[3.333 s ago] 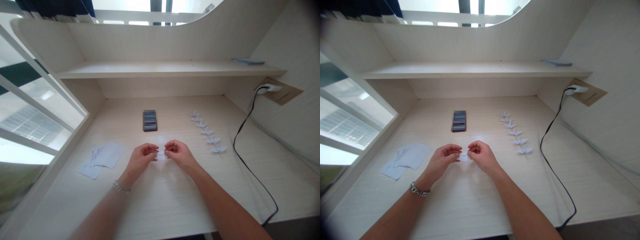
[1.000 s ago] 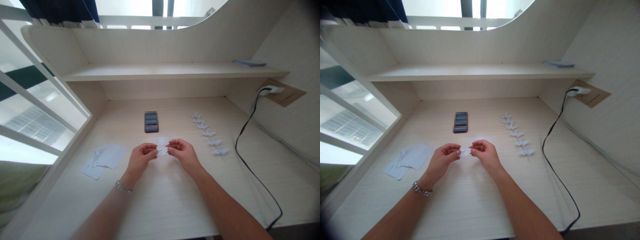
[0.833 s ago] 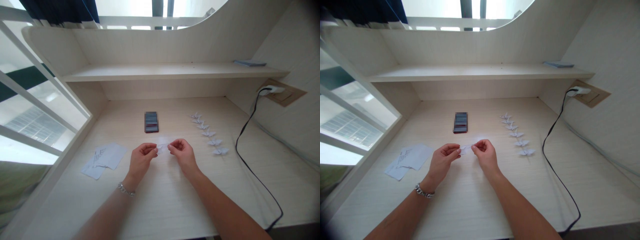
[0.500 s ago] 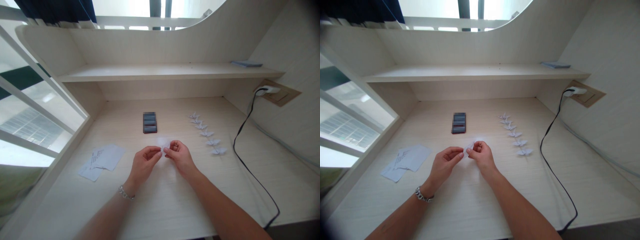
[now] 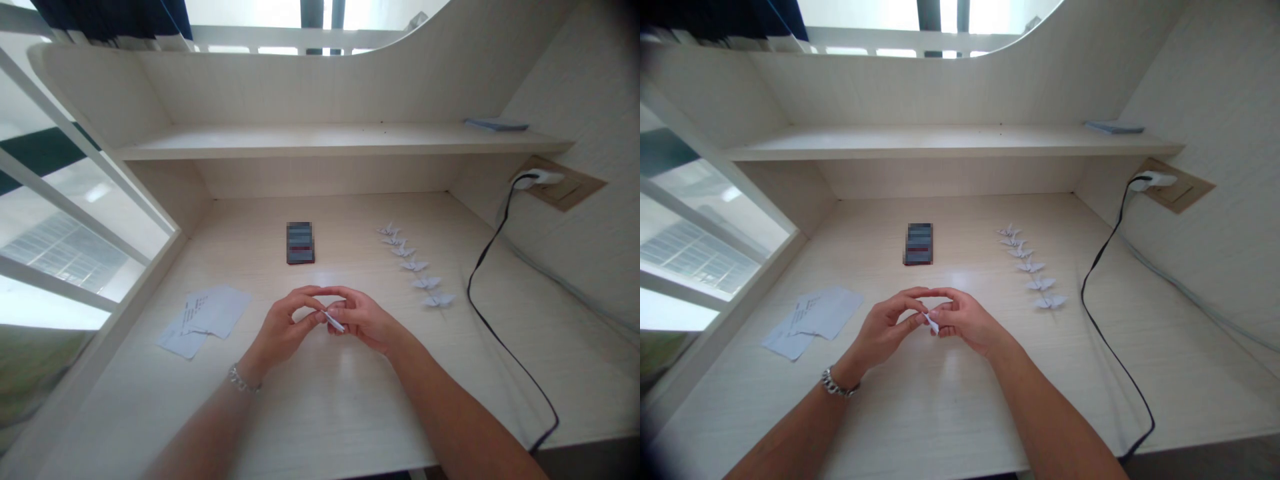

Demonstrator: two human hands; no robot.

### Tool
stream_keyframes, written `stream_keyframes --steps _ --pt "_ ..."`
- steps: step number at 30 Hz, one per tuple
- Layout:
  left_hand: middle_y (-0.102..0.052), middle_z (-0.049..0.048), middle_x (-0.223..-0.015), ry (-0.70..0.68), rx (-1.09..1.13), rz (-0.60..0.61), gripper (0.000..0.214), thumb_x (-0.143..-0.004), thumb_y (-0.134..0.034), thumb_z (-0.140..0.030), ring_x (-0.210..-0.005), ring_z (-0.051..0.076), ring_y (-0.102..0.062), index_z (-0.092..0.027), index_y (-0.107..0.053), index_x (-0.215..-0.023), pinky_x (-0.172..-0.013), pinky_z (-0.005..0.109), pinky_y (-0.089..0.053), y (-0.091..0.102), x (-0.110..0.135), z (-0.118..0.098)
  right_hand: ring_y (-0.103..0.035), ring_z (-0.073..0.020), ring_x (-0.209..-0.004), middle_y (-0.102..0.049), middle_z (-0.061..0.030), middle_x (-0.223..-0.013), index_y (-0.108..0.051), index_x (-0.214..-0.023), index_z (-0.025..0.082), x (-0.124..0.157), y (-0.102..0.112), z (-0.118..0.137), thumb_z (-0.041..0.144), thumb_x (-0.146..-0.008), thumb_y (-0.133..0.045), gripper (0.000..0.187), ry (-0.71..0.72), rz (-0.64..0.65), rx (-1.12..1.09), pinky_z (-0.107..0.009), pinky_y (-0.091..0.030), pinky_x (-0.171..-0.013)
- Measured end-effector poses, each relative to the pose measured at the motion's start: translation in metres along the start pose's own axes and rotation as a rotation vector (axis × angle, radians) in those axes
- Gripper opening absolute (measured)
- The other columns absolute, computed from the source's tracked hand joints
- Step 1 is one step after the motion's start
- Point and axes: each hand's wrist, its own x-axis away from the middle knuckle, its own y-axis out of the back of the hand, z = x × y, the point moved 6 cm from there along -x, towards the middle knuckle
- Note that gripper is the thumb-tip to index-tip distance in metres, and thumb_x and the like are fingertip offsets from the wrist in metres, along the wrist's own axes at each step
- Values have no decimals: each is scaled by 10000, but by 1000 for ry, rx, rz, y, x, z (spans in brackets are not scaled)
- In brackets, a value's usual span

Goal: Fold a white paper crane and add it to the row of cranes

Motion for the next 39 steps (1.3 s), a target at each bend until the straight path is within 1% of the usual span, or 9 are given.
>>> stream_keyframes --steps 4,5,8,10,13,16,22,32,39 --pt "-679 53 -775 128 -96 14 151 -783 -569 -294 -724 170 -608 -183 -671 -796 -671 257 -460 2 -1 17 -580 -138 -726 -645 -50 -862 -649 -880 180 -2 22 10 388 -752 -602 249 132 -267 263 -241 -444 -593" --pt "-671 43 -734 141 -131 21 153 -780 -569 -300 -680 162 -596 -184 -669 -778 -631 245 -451 2 -1 20 -580 -147 -740 -651 -52 -852 -655 -855 177 -2 22 13 402 -755 -593 254 174 -283 333 -250 -449 -606" --pt "-667 37 -710 140 -169 36 154 -768 -578 -310 -650 155 -583 -187 -669 -750 -597 235 -438 1 -1 23 -589 -165 -730 -668 -41 -802 -672 -828 181 0 10 16 366 -700 -659 226 262 -204 553 -270 -452 -642" --pt "-669 43 -721 160 -108 34 162 -764 -583 -320 -666 161 -590 -184 -670 -758 -603 238 -447 1 -1 25 -575 -154 -640 -662 -31 -718 -680 -779 179 0 5 12 347 -717 -638 183 271 -201 640 -257 -431 -569" --pt "-680 62 -778 225 72 29 176 -744 -611 -321 -718 177 -612 -170 -672 -811 -643 260 -474 -1 0 31 -569 -142 -607 -649 -26 -686 -659 -755 167 -3 6 5 342 -729 -622 181 242 -253 541 -255 -435 -558" --pt "-687 75 -817 251 158 0 197 -709 -654 -310 -730 180 -623 -155 -675 -830 -674 276 -486 -2 0 33 -579 -139 -613 -638 -25 -676 -640 -743 152 -7 7 0 353 -714 -635 204 204 -234 385 -270 -466 -592" --pt "-675 54 -712 280 168 -48 190 -677 -683 -310 -628 151 -594 -149 -682 -778 -586 247 -469 -2 1 35 -599 -160 -688 -667 -40 -749 -670 -783 170 -3 6 9 300 -682 -668 164 292 -261 460 -285 -472 -647" --pt "-673 41 -690 275 179 -41 94 -653 -686 -217 -620 135 -589 -148 -682 -717 -585 226 -453 0 0 28 -552 -118 -536 -637 -9 -600 -691 -701 159 -2 1 8 231 -611 -701 116 234 -223 289 -258 -446 -531" --pt "-682 41 -715 207 99 -78 68 -684 -659 -212 -649 147 -598 -164 -689 -721 -598 229 -458 3 2 24 -559 -118 -548 -646 -8 -613 -708 -709 172 0 0 10 245 -586 -733 145 234 -206 212 -268 -477 -556"
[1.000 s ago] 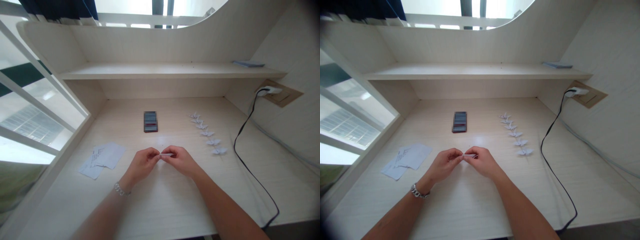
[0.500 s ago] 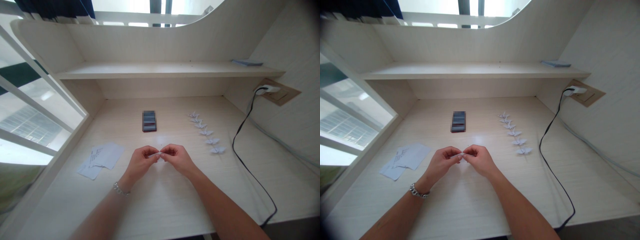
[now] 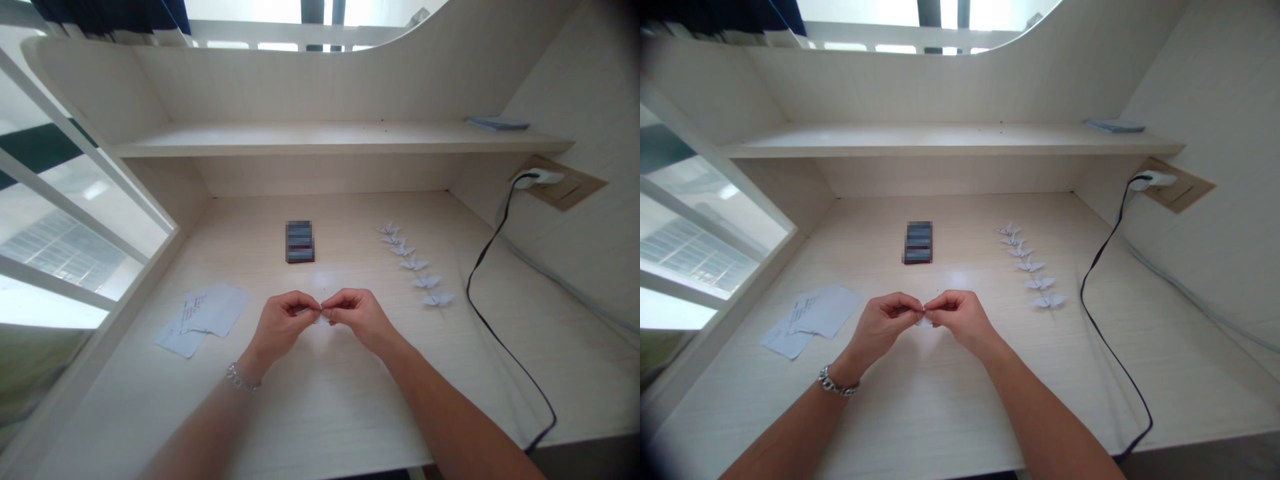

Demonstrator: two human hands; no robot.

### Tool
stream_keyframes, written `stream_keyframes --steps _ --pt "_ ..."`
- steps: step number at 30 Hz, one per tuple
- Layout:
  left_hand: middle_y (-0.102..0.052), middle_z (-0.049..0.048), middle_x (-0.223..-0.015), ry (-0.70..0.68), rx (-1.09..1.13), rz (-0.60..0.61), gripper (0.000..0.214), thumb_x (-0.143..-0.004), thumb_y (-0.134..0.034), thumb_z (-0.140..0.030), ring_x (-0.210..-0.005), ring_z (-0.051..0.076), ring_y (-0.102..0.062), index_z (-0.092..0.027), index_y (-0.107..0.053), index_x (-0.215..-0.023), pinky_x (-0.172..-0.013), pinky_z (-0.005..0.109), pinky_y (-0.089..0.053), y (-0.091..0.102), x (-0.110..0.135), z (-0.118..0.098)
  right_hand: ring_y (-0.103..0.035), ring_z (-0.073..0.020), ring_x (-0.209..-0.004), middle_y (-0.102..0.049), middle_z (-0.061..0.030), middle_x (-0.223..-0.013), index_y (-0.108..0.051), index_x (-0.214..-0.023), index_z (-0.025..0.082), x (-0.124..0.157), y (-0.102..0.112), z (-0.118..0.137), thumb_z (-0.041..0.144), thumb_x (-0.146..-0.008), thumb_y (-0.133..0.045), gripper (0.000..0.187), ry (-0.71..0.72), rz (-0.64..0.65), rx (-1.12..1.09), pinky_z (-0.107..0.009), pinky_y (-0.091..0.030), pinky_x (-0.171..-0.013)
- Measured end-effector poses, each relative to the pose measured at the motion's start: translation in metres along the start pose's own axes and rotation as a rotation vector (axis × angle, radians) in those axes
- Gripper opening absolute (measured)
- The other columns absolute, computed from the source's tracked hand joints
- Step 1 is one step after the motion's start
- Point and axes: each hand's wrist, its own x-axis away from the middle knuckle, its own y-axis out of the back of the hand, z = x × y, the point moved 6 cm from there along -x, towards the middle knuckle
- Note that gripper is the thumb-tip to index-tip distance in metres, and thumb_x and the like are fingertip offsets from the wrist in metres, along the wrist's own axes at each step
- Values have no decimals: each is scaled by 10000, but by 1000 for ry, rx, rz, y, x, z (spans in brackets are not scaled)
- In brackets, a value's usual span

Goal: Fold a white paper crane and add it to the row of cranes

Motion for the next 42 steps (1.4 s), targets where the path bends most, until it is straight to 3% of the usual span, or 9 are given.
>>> stream_keyframes --steps 7,13,19,30,42 --pt "-686 55 -767 -83 -73 -22 76 -706 -652 -223 -707 169 -619 -171 -690 -748 -656 255 -484 -2 4 -7 -584 -141 -630 -656 -26 -689 -692 -762 169 0 2 3 317 -678 -688 170 40 55 98 -271 -477 -584" --pt "-681 64 -796 -49 21 -70 140 -677 -691 -235 -749 178 -633 -161 -660 -792 -666 261 -513 -1 3 -3 -625 -191 -740 -688 -53 -787 -693 -819 185 6 4 14 288 -739 -634 144 167 7 340 -314 -486 -678" --pt "-690 71 -809 -18 97 -52 163 -682 -693 -220 -762 178 -647 -144 -646 -818 -691 268 -522 -1 2 2 -626 -176 -713 -690 -42 -778 -689 -826 192 9 3 23 247 -765 -603 119 254 -26 452 -290 -483 -652" --pt "-695 56 -803 53 307 10 187 -694 -688 -161 -762 160 -654 -123 -631 -868 -721 269 -527 -2 0 2 -621 -151 -710 -684 -36 -788 -669 -829 181 11 5 25 231 -772 -595 106 314 -70 503 -249 -478 -640" --pt "-665 36 -777 -69 100 -90 159 -689 -699 -204 -721 130 -622 -137 -629 -816 -668 227 -512 0 2 2 -612 -149 -729 -676 -37 -806 -667 -862 182 12 -1 26 238 -781 -586 128 329 -62 588 -244 -466 -639"
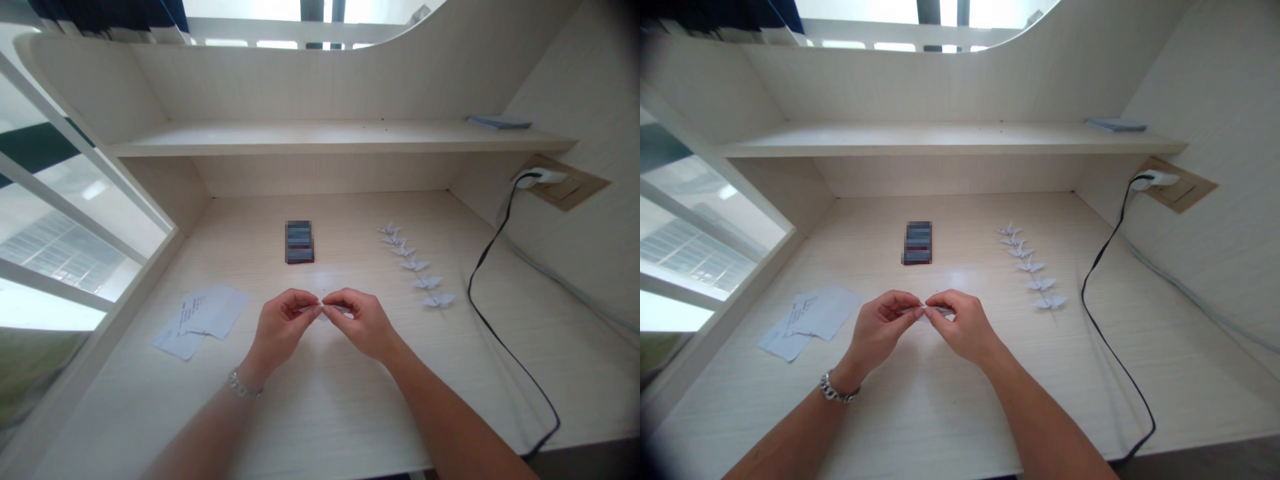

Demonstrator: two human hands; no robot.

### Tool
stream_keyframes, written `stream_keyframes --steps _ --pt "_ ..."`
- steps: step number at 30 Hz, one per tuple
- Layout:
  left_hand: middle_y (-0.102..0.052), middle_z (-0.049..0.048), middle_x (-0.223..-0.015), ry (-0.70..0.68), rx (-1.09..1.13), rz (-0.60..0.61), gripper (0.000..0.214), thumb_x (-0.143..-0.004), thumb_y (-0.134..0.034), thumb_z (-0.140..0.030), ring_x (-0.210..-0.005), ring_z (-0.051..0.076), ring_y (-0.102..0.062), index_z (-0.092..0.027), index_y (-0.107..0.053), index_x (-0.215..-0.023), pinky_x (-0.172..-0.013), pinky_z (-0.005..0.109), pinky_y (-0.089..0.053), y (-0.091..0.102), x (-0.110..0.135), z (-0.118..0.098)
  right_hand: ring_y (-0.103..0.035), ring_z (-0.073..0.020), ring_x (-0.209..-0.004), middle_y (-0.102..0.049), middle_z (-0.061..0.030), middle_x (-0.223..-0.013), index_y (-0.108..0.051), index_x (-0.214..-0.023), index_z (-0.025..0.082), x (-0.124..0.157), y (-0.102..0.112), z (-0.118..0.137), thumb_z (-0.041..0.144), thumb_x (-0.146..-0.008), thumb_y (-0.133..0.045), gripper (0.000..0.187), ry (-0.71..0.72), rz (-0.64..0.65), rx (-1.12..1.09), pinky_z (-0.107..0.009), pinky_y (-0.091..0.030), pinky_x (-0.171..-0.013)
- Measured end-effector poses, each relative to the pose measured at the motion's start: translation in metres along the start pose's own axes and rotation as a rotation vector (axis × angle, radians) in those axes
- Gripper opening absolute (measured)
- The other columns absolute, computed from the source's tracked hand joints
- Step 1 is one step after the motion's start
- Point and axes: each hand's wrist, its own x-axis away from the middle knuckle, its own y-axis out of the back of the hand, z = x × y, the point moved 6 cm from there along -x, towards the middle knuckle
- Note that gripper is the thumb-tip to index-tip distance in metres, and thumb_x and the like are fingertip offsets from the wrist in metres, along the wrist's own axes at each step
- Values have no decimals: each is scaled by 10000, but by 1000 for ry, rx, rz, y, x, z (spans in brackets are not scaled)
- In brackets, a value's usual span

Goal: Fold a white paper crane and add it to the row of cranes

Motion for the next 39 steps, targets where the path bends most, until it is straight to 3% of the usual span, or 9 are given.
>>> stream_keyframes --steps 11,22,39 --pt "-682 58 -822 4 12 46 175 -738 -642 -198 -737 145 -645 -132 -633 -901 -687 248 -530 -1 0 -6 -597 -143 -681 -668 -24 -740 -656 -790 173 0 -4 -14 255 -789 -556 129 -138 50 -85 -240 -457 -616" --pt "-698 68 -838 -17 -87 47 178 -722 -643 -178 -760 156 -661 -138 -637 -895 -708 254 -538 3 1 -5 -599 -140 -686 -670 -23 -738 -665 -782 171 0 -6 -13 257 -781 -555 140 -155 65 -124 -233 -460 -633" --pt "-701 69 -804 41 18 41 175 -719 -655 -207 -743 171 -666 -122 -647 -872 -692 281 -557 1 -1 -3 -557 -126 -629 -652 -6 -678 -660 -741 169 1 -5 -7 229 -774 -541 137 -151 27 -29 -213 -413 -561"
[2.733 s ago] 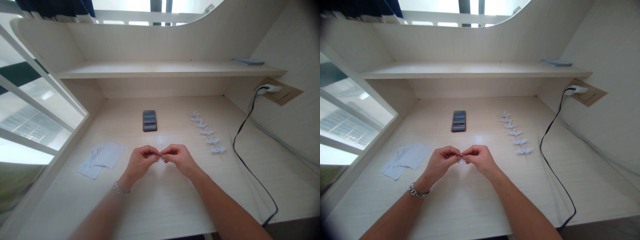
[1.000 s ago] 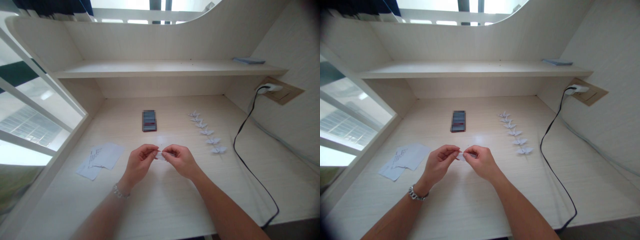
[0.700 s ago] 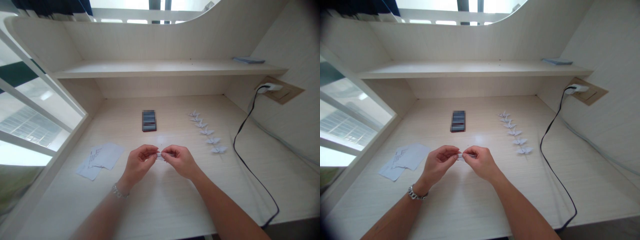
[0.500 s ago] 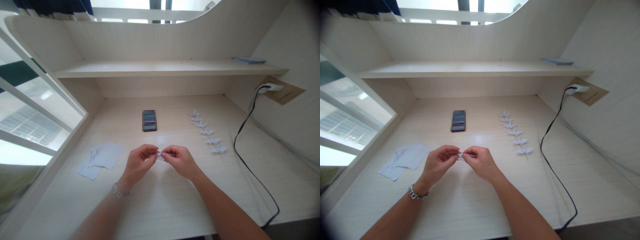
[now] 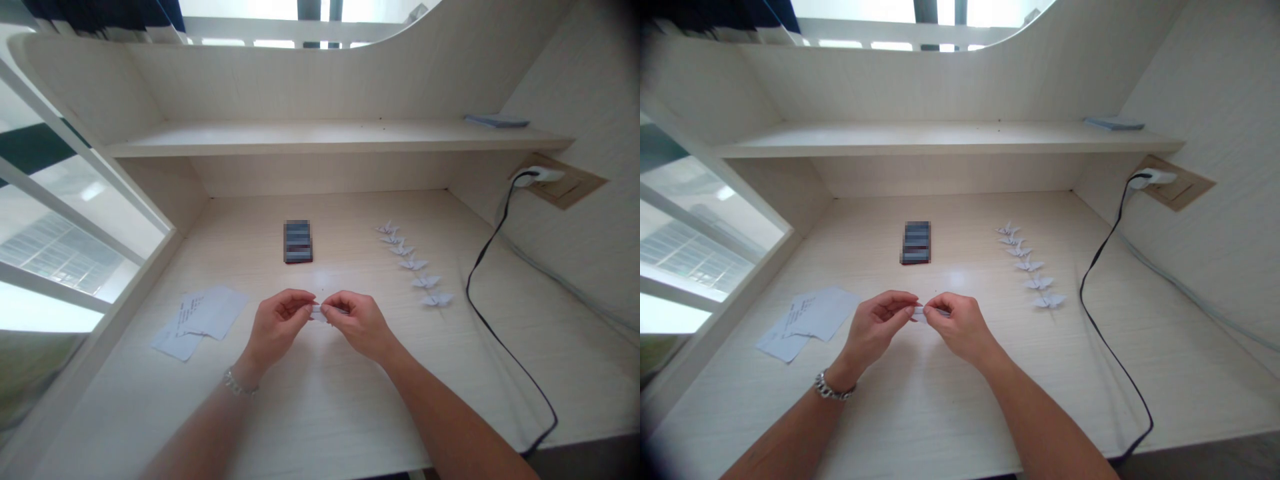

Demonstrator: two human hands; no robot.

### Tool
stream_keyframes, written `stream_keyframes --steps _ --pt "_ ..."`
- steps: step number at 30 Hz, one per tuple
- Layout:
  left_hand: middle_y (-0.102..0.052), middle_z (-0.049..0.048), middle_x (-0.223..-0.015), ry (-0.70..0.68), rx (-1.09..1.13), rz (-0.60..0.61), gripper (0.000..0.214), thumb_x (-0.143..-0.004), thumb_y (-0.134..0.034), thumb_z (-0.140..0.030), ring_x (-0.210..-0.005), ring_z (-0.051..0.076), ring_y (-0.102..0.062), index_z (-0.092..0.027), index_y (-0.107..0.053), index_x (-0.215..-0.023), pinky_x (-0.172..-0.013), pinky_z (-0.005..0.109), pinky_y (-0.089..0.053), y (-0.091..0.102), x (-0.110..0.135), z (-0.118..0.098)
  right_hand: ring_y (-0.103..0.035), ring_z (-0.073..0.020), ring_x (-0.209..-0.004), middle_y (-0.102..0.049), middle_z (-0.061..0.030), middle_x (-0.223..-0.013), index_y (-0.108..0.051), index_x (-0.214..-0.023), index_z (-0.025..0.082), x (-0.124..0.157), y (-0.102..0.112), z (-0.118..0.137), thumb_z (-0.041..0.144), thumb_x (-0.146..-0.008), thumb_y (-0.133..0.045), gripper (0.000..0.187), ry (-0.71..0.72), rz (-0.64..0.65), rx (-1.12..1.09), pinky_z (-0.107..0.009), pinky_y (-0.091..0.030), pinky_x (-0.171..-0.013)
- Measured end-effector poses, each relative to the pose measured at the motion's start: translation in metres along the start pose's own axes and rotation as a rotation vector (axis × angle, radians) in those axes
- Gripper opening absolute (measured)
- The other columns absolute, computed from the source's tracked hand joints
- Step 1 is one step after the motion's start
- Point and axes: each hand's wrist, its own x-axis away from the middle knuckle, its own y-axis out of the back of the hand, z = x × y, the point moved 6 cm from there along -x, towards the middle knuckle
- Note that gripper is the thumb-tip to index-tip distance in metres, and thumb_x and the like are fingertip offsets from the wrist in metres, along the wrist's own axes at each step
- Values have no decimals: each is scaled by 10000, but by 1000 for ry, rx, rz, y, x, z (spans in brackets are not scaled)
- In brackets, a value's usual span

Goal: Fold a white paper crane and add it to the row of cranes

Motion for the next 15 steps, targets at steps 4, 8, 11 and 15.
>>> stream_keyframes --steps 4,8,11,15 --pt "-699 78 -849 -1 -37 -10 230 -680 -697 -207 -792 176 -659 -125 -642 -888 -712 266 -542 0 0 -1 -549 -121 -614 -645 -3 -667 -656 -734 166 0 -1 1 237 -775 -540 142 9 7 -7 -210 -408 -551" --pt "-696 59 -785 17 4 2 207 -692 -689 -202 -740 159 -657 -128 -629 -875 -691 259 -536 0 -1 0 -544 -119 -607 -645 -3 -663 -657 -728 166 0 -2 1 242 -776 -542 146 11 20 -7 -205 -399 -532" --pt "-695 58 -774 20 48 24 174 -728 -653 -199 -724 155 -651 -128 -628 -885 -683 264 -533 0 -2 0 -539 -118 -600 -641 -1 -660 -657 -731 169 0 -1 1 244 -780 -540 148 12 16 4 -206 -397 -529" --pt "-692 67 -802 4 40 35 175 -756 -624 -222 -736 159 -647 -131 -631 -904 -693 278 -533 0 -1 -1 -550 -121 -619 -644 -1 -673 -655 -738 173 0 0 2 245 -790 -537 147 27 7 2 -211 -409 -552"
